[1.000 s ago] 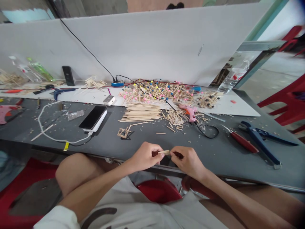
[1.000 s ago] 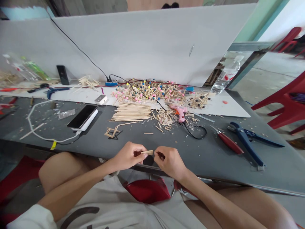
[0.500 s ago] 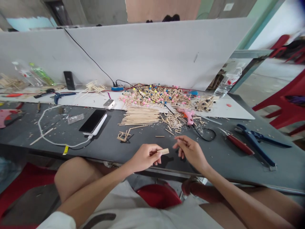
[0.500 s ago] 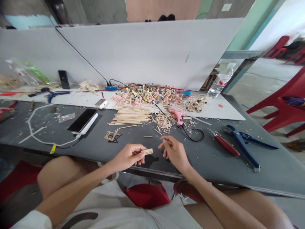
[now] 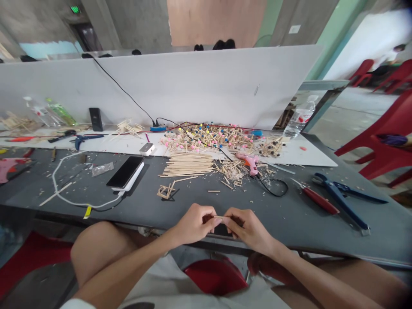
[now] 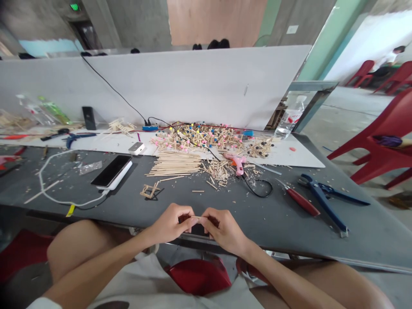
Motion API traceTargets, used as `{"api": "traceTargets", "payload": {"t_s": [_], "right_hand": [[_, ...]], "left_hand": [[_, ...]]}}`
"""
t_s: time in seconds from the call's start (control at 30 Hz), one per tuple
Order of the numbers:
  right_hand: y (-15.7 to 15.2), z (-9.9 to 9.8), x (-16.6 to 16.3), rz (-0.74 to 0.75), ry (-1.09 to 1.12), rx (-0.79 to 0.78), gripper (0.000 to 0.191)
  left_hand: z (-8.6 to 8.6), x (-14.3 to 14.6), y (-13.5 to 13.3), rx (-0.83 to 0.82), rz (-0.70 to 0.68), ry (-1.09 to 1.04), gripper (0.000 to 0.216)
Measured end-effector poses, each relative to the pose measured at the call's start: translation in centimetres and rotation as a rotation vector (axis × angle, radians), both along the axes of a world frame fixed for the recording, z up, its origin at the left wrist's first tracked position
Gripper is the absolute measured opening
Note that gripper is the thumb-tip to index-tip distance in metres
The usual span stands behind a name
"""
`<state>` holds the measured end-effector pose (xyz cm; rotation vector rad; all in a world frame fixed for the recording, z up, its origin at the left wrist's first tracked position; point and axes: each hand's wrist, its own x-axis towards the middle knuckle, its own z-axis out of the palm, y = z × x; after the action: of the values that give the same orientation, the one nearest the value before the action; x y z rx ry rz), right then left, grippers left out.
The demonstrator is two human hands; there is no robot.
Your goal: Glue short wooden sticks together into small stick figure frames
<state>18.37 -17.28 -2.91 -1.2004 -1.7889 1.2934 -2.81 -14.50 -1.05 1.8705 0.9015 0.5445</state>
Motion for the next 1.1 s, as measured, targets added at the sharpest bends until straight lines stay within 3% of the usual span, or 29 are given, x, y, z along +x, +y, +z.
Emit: {"api": "traceTargets", "payload": {"t_s": [0.13, 0.33, 0.5, 0.73, 0.83, 1.0, 1.1], "right_hand": [[0.0, -0.1, 0.0, 0.008, -0.007, 0.036, 0.038], [-0.2, 0.6, -0.1, 0.055, -0.076, 0.117, 0.045], [0.1, 0.3, 0.0, 0.070, -0.029, 0.121, 0.042], [-0.1, 0.7, -0.1, 0.044, -0.083, 0.227, 0.044], [-0.1, 0.6, -0.2, 0.045, -0.026, 0.200, 0.043], [0.2, 0.5, -0.2, 0.032, 0.066, 0.089, 0.045], [0.2, 0.5, -0.3, -0.002, 0.108, 0.037, 0.042]], "left_hand": [[0.1, -0.1, -0.1, 0.033, 0.038, -0.019, 0.038], [-0.1, 0.1, 0.0, 0.032, -0.041, -0.002, 0.044], [-0.2, 0.3, -0.3, 0.087, 0.018, -0.014, 0.047], [-0.4, 0.7, -0.8, -0.113, 0.010, -0.117, 0.046], [-0.5, 0.7, -0.8, -0.028, 0.060, -0.106, 0.047], [-0.7, 0.7, -0.9, 0.365, 0.122, 0.008, 0.043], [-0.8, 0.9, -1.0, 0.485, 0.146, 0.012, 0.037]]}}
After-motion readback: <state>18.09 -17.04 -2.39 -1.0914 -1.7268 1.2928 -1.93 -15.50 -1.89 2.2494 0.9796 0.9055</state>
